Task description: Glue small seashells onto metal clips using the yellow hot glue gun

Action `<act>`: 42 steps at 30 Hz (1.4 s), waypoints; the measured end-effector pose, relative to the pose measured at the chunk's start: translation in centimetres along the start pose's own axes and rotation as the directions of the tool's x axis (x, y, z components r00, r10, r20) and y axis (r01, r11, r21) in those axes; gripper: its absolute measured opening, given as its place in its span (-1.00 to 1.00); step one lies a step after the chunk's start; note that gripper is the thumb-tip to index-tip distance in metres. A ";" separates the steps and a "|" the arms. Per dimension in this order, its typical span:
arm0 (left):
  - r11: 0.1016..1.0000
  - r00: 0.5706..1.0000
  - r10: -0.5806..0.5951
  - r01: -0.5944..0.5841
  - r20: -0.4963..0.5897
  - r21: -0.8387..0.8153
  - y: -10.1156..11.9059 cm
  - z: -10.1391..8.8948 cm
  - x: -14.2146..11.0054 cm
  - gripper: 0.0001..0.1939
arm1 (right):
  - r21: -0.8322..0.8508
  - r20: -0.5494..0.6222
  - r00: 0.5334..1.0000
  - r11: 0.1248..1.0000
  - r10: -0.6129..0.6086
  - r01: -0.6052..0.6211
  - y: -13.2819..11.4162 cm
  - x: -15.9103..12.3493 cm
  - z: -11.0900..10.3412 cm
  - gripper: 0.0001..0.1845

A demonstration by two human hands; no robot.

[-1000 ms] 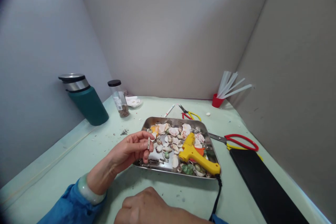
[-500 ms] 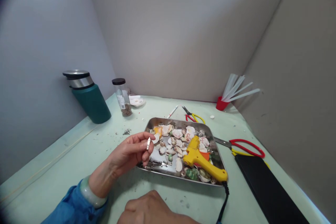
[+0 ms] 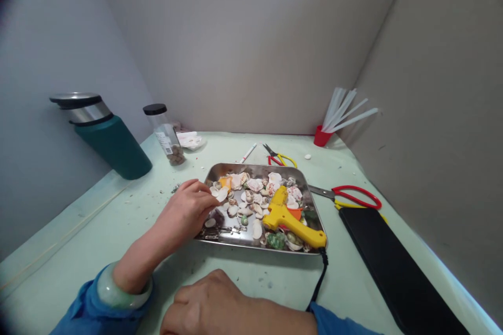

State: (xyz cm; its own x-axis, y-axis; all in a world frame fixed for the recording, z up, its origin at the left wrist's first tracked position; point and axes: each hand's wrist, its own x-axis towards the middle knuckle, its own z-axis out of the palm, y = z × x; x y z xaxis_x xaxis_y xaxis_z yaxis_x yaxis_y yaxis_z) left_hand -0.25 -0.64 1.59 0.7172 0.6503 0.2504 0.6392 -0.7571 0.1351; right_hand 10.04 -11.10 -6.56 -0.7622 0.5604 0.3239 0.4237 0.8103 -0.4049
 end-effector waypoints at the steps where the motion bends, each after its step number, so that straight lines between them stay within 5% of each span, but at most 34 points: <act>1: 1.000 0.999 0.004 -0.005 0.037 0.019 0.1 -0.3 0.1 -0.75 | 0.008 -0.010 1.000 1.000 -0.004 0.004 0.1 0.0 0.0 -0.75; 8: 0.995 0.959 -0.046 0.018 0.278 0.102 0.8 -1.1 0.7 -0.84 | 0.004 0.036 0.999 1.000 0.001 -0.001 0.0 0.1 -0.2 -0.77; 17: 0.992 0.994 -0.084 0.077 0.068 0.103 -0.7 -0.2 1.0 -0.78 | -0.005 -0.014 1.000 1.000 0.003 -0.003 -0.2 -0.2 -0.2 -0.77; 22: 0.984 0.979 0.010 -0.046 0.204 0.173 -0.2 -1.1 1.1 -0.82 | -0.006 -0.048 0.998 0.999 -0.038 0.038 0.1 -0.4 0.4 -0.77; 28: 0.963 0.938 -0.048 -0.048 0.343 0.265 1.5 -1.0 1.7 -0.85 | -0.034 -0.028 0.999 0.999 -0.021 0.020 0.1 -0.3 0.6 -0.76; 42: 0.989 0.966 -0.143 0.144 0.216 0.011 0.5 -0.5 0.9 -0.80 | -0.049 -0.032 0.999 0.998 -0.031 0.029 -0.1 -0.5 0.1 -0.80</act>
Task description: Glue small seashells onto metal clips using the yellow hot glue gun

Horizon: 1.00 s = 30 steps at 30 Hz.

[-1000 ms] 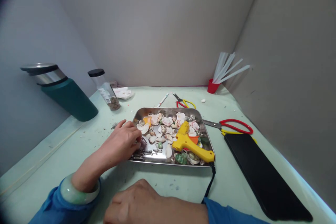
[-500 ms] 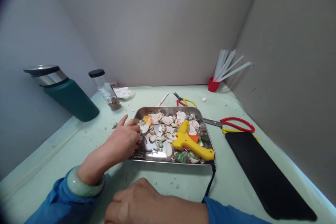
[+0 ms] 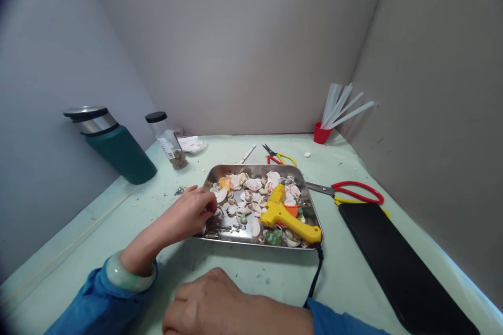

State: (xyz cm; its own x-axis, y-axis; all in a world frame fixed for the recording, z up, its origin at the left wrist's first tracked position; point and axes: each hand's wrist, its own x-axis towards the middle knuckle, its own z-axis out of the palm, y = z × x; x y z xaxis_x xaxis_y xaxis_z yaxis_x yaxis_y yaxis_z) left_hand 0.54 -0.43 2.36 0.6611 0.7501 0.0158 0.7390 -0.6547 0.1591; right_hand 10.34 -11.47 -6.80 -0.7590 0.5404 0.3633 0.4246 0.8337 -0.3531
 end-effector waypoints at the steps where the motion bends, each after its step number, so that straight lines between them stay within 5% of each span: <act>1: 0.999 0.999 -0.017 0.015 -0.041 -0.045 -0.1 -0.1 0.0 -0.79 | 0.008 0.006 1.000 1.000 -0.027 0.027 -0.1 0.1 -0.3 -0.80; 4: 0.954 0.980 -0.073 0.013 -0.188 -0.300 -0.3 -0.4 -0.3 -0.73 | 0.011 -0.027 0.993 0.993 -0.114 0.115 -0.5 0.5 -2.1 -0.75; 7: 0.825 0.943 -0.152 -0.045 -0.297 -0.564 -0.5 -0.6 -0.7 -0.82 | -0.030 -0.183 0.980 0.997 -0.076 0.071 -0.9 0.9 -5.5 -0.68; 10: 0.544 0.924 -0.284 -0.066 -0.257 -0.837 -0.4 -0.6 -1.0 -0.92 | 0.066 -0.312 0.947 0.996 0.078 -0.060 -0.5 0.9 -9.6 -0.81; 13: 0.201 0.928 -0.345 -0.076 -0.143 -0.977 0.0 -0.6 -1.1 -0.87 | 0.160 -0.472 0.824 0.950 0.312 -0.268 0.7 0.5 -12.4 -0.85; 16: 0.048 0.934 -0.346 -0.081 -0.092 -0.996 0.5 -0.4 -1.2 -0.84 | 0.167 -0.521 0.763 0.922 0.384 -0.350 1.9 0.3 -13.0 -0.86; 21: 0.042 0.947 -0.316 -0.043 -0.054 -0.998 0.7 -0.2 -1.3 -0.85 | 0.198 -0.507 0.762 0.915 0.403 -0.353 2.7 0.6 -12.5 -0.86; 25: 0.169 0.956 -0.283 -0.025 -0.073 -0.985 0.6 0.0 -1.4 -0.87 | 0.305 -0.474 0.726 0.866 0.498 -0.396 2.9 0.7 -12.7 -0.84; 30: 0.336 0.937 -0.288 -0.095 -0.198 -0.937 0.3 0.3 -1.5 -0.89 | 0.568 -0.258 0.631 0.643 0.732 -0.514 3.4 0.5 -12.8 -0.73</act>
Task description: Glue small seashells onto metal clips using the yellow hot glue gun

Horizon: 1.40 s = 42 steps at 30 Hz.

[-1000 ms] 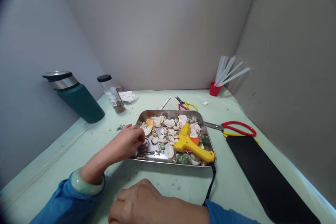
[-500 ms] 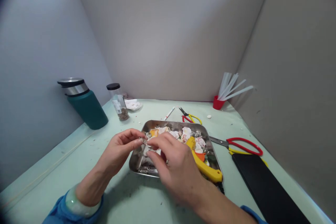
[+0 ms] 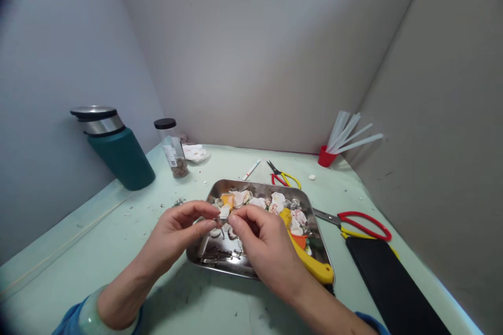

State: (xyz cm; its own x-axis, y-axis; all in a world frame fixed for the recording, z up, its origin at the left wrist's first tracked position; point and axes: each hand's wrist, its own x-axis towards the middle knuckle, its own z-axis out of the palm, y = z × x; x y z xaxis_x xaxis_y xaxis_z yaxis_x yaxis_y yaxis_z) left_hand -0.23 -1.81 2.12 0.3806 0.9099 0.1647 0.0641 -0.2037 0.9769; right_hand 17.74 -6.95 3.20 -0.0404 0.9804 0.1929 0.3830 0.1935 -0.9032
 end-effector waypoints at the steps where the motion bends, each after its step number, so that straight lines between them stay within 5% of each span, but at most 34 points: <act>1: 0.999 1.000 0.030 -0.030 0.004 0.023 0.0 0.0 0.0 -0.92 | 0.036 0.017 0.999 0.998 0.051 -0.052 0.1 0.0 0.0 -0.72; 8: 0.987 0.993 0.117 -0.116 -0.004 0.112 -0.2 -0.1 0.1 -0.93 | 0.184 0.102 0.977 0.962 0.185 -0.201 0.5 0.0 0.2 -0.66; 17: 0.982 0.986 0.166 -0.167 0.018 0.087 -0.3 -0.3 -0.1 -0.92 | 0.172 0.098 0.983 0.970 0.157 -0.172 0.9 -0.1 0.6 -0.64; 23: 0.978 0.987 0.162 -0.158 -0.014 0.139 -0.6 -0.2 -0.1 -0.91 | -0.142 0.059 0.998 0.990 0.027 -0.019 0.0 -0.4 -0.7 -0.63; 26: 0.979 0.991 0.114 -0.100 -0.070 0.176 -1.0 -0.1 0.0 -0.91 | -0.471 0.007 0.997 0.879 -0.075 0.069 -0.1 -1.3 -3.1 -0.74; 29: 0.973 0.990 0.106 -0.084 -0.092 0.214 -1.4 0.1 0.1 -0.90 | -0.786 -0.040 0.999 0.617 -0.016 -0.022 0.9 -2.8 -5.2 -0.75; 31: 0.965 0.988 0.117 -0.089 -0.102 0.245 -1.6 0.2 0.1 -0.91 | -0.874 -0.016 0.999 0.485 0.038 -0.033 2.0 -3.8 -5.8 -0.72; 36: 0.952 0.980 0.158 -0.119 -0.118 0.282 -2.2 0.5 0.1 -0.91 | -0.924 -0.003 0.998 0.381 0.059 -0.025 4.1 -4.8 -5.2 -0.69; 39: 0.947 0.972 0.193 -0.149 -0.132 0.285 -2.6 0.7 0.1 -0.91 | -0.883 -0.007 0.999 0.468 0.040 -0.025 4.3 -4.4 -5.3 -0.71; 42: 0.948 0.967 0.202 -0.153 -0.157 0.277 -2.8 0.9 0.1 -0.91 | -0.694 -0.001 0.999 0.719 -0.039 0.027 3.8 -4.1 -6.5 -0.71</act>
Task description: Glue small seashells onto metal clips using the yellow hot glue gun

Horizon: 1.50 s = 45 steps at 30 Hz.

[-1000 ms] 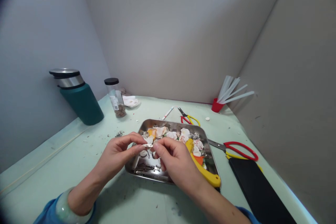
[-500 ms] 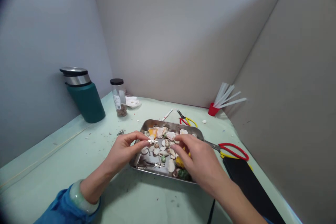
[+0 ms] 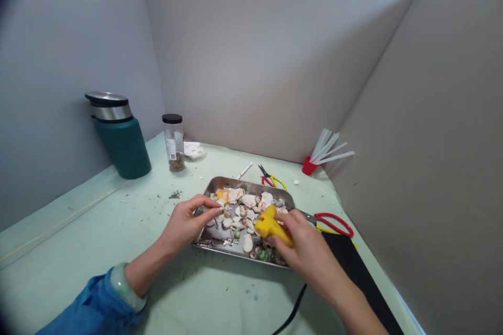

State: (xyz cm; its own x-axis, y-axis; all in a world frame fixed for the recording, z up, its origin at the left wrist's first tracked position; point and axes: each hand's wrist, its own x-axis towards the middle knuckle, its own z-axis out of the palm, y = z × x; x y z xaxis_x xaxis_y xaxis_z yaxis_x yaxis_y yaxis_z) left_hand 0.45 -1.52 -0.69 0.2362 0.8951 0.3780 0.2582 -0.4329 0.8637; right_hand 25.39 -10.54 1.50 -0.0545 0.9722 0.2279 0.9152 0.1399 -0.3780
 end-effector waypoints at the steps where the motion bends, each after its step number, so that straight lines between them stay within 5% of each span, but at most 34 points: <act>1: 1.000 1.000 -0.006 0.006 -0.001 -0.003 0.0 0.1 0.0 -0.91 | 0.137 -0.035 0.999 0.991 0.010 -0.006 0.1 0.0 -0.6 -0.69; 3: 1.000 1.000 -0.018 0.018 0.000 -0.002 0.1 0.2 -0.1 -0.92 | 0.446 -0.067 0.985 0.888 0.157 -0.111 0.2 0.1 -1.8 -0.67; 5: 1.000 1.000 -0.024 0.024 0.000 0.010 0.1 0.3 -0.2 -0.92 | 0.747 -0.101 0.920 0.639 0.378 -0.181 -0.1 0.2 -2.5 -0.67; 7: 0.999 0.999 -0.034 0.035 -0.008 0.019 0.2 0.4 -0.3 -0.92 | 0.940 -0.105 0.863 0.333 0.493 -0.075 -0.8 0.4 -2.5 -0.69; 10: 0.998 0.998 -0.061 0.061 -0.013 0.014 0.2 0.4 -0.3 -0.92 | 0.994 0.090 0.902 0.017 0.423 -0.107 -1.8 0.7 -1.3 -0.65; 12: 0.998 0.998 -0.069 0.069 -0.013 0.007 0.2 0.4 -0.3 -0.93 | 0.969 0.239 0.907 -0.028 0.347 -0.245 -2.2 0.8 -0.5 -0.68; 14: 0.997 0.997 -0.073 0.073 -0.016 0.000 0.2 0.4 -0.3 -0.93 | 0.960 0.226 0.921 0.087 0.317 -0.266 -2.5 0.7 0.0 -0.65; 19: 0.994 0.994 -0.106 0.105 -0.033 -0.037 0.2 0.5 -0.2 -0.92 | 0.757 -0.026 0.966 0.636 0.256 -0.148 -2.9 0.4 0.6 -0.62; 23: 0.989 0.990 -0.133 0.129 -0.049 -0.074 0.4 0.4 -0.1 -0.93 | 0.476 -0.038 0.999 0.878 -0.025 0.040 -2.8 -0.1 1.8 -0.88; 26: 0.985 0.987 -0.148 0.142 -0.057 -0.100 0.4 0.4 -0.1 -0.93 | 0.407 -0.004 0.975 0.890 -0.222 0.204 -2.6 -0.3 2.3 -0.87; 30: 0.980 0.985 -0.163 0.156 -0.051 -0.123 0.4 0.4 -0.1 -0.92 | 0.372 0.030 0.940 0.877 -0.339 0.304 -2.5 -0.3 2.3 -0.87; 38: 0.984 0.989 -0.136 0.128 -0.062 -0.126 0.4 0.3 0.0 -0.94 | 0.275 -0.006 0.912 0.876 -0.410 0.395 -2.0 -0.5 2.5 -0.65; 45: 0.989 0.996 -0.070 0.063 -0.047 -0.138 0.7 0.1 0.0 -0.94 | 0.247 -0.013 0.896 0.866 -0.445 0.434 -2.3 -0.4 2.7 -0.68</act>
State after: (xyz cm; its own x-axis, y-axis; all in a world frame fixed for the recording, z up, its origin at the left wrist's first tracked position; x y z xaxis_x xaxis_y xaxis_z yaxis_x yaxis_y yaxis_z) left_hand 0.70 -1.86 -0.08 0.1730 0.9272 0.3323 0.1412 -0.3572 0.9233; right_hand 22.18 -10.74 -0.17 -0.4504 0.8059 0.3843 0.6707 0.5895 -0.4502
